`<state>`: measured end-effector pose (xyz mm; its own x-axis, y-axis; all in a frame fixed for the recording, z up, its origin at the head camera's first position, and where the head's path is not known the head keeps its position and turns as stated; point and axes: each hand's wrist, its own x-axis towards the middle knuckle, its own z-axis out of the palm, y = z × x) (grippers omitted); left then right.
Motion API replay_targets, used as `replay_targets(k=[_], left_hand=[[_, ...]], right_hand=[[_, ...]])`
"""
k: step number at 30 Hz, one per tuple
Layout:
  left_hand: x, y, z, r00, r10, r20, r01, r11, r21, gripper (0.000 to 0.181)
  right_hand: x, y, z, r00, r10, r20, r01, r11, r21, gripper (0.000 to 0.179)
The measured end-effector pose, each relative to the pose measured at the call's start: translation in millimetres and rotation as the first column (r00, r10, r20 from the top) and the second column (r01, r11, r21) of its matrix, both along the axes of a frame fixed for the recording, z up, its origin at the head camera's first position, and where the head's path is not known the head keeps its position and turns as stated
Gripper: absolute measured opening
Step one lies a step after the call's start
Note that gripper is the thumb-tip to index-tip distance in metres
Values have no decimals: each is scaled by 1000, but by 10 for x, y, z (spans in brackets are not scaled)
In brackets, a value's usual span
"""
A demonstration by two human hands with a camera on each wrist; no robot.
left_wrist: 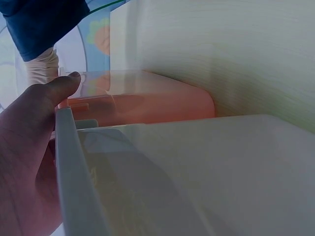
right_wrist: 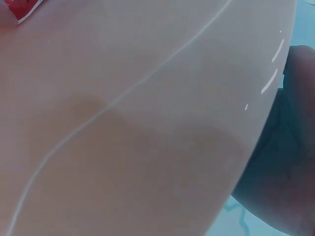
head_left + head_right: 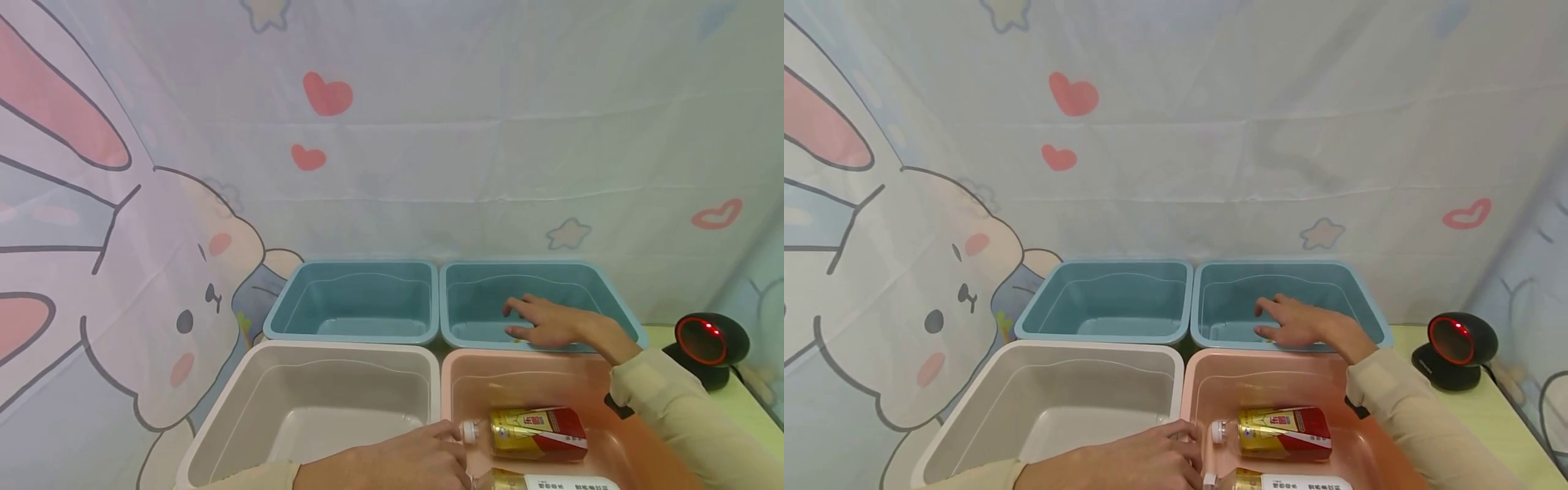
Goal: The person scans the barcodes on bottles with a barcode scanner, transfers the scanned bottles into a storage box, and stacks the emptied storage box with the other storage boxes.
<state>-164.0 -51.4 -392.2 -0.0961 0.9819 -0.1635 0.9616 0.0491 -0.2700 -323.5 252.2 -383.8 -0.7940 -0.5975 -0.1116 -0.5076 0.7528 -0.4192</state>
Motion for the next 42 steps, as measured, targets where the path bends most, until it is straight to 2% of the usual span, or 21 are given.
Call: replay_targets(k=[12,19,23,28,33,35,42], left_hand=[[-14,2,14,999,25,47,-24,1000,-7,20],[-13,3,4,1000,17,6,-17,1000,1,19],[-11,7,6,1000,19,17,-19,1000,0,19],[-7,10,11,999,26,29,-26,1000,-5,19],[-9,19,20,998,44,54,-42,999,-27,20],[-4,19,22,998,37,44,-36,999,-27,20],[-2,12,30,996,47,78,-44,999,-31,20]], right_hand=[[83,107,105,998,20,-67,-22,999,-29,51],[164,128,180,992,22,-124,-24,1000,-18,58],[229,120,235,990,13,-137,-14,1000,-5,62],[348,90,314,983,27,-183,-28,1000,-3,65],[491,34,357,964,64,-257,-60,998,23,68],[548,2,366,958,80,-275,-73,997,33,68],[753,-142,385,962,124,-245,-121,992,29,63]])
